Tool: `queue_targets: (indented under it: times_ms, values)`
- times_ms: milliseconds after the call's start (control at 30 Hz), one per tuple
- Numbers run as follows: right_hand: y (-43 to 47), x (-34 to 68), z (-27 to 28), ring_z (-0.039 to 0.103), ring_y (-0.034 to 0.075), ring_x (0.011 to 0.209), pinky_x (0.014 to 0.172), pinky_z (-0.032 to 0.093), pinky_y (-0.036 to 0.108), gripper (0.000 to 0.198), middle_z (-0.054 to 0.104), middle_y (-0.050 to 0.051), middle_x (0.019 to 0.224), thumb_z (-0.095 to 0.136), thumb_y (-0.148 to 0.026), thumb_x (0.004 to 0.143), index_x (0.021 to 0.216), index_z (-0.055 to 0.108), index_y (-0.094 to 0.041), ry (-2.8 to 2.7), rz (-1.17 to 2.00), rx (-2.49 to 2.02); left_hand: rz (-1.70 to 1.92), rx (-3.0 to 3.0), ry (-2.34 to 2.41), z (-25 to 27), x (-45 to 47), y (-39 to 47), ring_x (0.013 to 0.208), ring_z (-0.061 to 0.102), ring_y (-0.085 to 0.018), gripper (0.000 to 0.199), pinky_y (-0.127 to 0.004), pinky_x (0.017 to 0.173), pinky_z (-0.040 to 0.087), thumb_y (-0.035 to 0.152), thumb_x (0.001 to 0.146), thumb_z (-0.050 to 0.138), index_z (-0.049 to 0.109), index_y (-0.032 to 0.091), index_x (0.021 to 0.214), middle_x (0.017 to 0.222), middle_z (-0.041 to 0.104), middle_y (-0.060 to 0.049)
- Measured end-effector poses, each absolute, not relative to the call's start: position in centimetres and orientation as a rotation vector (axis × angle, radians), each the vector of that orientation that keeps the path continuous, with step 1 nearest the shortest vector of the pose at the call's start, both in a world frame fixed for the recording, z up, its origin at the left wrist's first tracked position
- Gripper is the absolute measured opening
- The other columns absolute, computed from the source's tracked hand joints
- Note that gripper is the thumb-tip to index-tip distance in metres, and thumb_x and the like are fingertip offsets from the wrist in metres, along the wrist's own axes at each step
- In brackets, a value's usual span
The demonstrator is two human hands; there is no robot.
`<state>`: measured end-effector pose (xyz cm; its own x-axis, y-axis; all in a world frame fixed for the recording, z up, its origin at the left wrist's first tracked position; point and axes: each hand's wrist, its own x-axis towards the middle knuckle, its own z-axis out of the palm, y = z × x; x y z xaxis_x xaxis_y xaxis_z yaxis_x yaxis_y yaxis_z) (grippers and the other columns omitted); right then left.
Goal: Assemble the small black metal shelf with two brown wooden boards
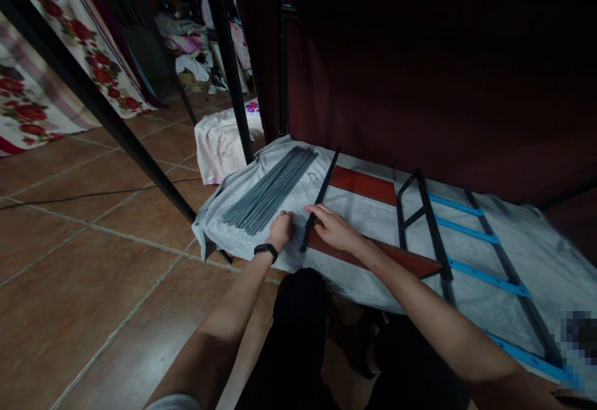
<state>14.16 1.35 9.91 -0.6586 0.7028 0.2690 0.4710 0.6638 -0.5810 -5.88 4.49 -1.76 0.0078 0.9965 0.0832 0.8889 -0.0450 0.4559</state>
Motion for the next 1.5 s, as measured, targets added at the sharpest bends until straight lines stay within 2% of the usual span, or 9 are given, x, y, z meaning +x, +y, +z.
queue_targets:
  times_ms: [100,233,300,400,733,1000,1233,1500]
  values:
    - [1.3,14.2,9.9,0.055,0.018,0.119,0.104,0.044,0.035,0.062,0.056,0.007,0.13,0.043,-0.002,0.082,0.14,0.046,-0.025,-2.394,0.646,-0.923,0.823,1.862,1.93,-0.1,-6.0,3.7,0.084,0.063,-0.021,0.022,-0.03,0.077,0.046,0.004,0.082,0.05,0.063,0.013,0.097,0.091,0.066,-0.012]
    - [1.0,14.2,9.9,0.055,0.018,0.121,0.106,0.044,0.037,0.066,0.056,0.007,0.132,0.042,-0.003,0.082,0.143,0.042,-0.025,-2.378,0.637,-0.924,1.373,1.071,1.514,2.9,-5.9,2.3,0.068,0.062,-0.015,0.009,-0.028,0.07,0.05,0.015,0.083,0.059,0.062,0.014,0.091,0.074,0.064,-0.004]
    - [0.9,14.2,9.9,0.055,0.018,0.122,0.106,0.043,0.038,0.067,0.056,0.008,0.134,0.042,-0.003,0.082,0.145,0.04,-0.025,-2.372,0.637,-0.935,1.445,0.704,1.183,4.3,-5.7,1.6,0.063,0.062,-0.011,0.011,-0.025,0.069,0.051,0.017,0.078,0.067,0.063,0.012,0.088,0.072,0.065,-0.003]
    - [0.8,14.2,10.0,0.055,0.019,0.122,0.106,0.044,0.04,0.068,0.056,0.007,0.135,0.043,-0.005,0.082,0.147,0.037,-0.026,-2.373,0.641,-0.941,1.428,0.494,0.936,5.8,-5.2,0.5,0.066,0.065,-0.011,0.019,-0.023,0.07,0.053,0.013,0.068,0.077,0.065,0.011,0.082,0.074,0.068,-0.004]
    - [0.5,14.3,9.9,0.062,0.019,0.112,0.103,0.047,0.043,0.065,0.057,0.008,0.135,0.045,-0.011,0.086,0.148,0.036,-0.027,-2.368,0.679,-1.011,1.482,0.514,0.85,5.9,-2.9,-1.5,0.066,0.067,-0.012,0.021,-0.025,0.07,0.055,0.019,0.066,0.081,0.065,0.013,0.079,0.071,0.068,-0.003]
    - [0.7,14.3,10.2,0.067,0.015,0.092,0.094,0.052,0.038,0.061,0.057,0.006,0.134,0.047,-0.014,0.088,0.146,0.038,-0.031,-2.318,0.812,-1.072,1.525,0.651,0.914,5.8,-2.3,-1.2,0.058,0.063,-0.011,0.019,-0.025,0.062,0.053,0.025,0.07,0.078,0.064,0.014,0.079,0.064,0.066,-0.001]
    - [0.5,14.6,10.3,0.062,0.019,0.111,0.102,0.048,0.042,0.058,0.056,0.007,0.136,0.048,-0.017,0.089,0.145,0.041,-0.031,-2.35,0.768,-1.087,1.55,0.647,0.901,5.5,-1.8,-1.1,0.059,0.062,-0.011,0.019,-0.023,0.061,0.051,0.027,0.07,0.078,0.065,0.015,0.076,0.066,0.065,0.0]
    - [0.2,14.4,10.3,0.062,0.02,0.111,0.102,0.048,0.044,0.058,0.057,0.007,0.136,0.05,-0.016,0.089,0.144,0.043,-0.031,-2.338,0.73,-1.11,1.531,0.708,0.9,5.8,-1.5,-1.6,0.06,0.059,-0.01,0.019,-0.021,0.057,0.048,0.031,0.069,0.079,0.069,0.016,0.076,0.07,0.068,-0.002]
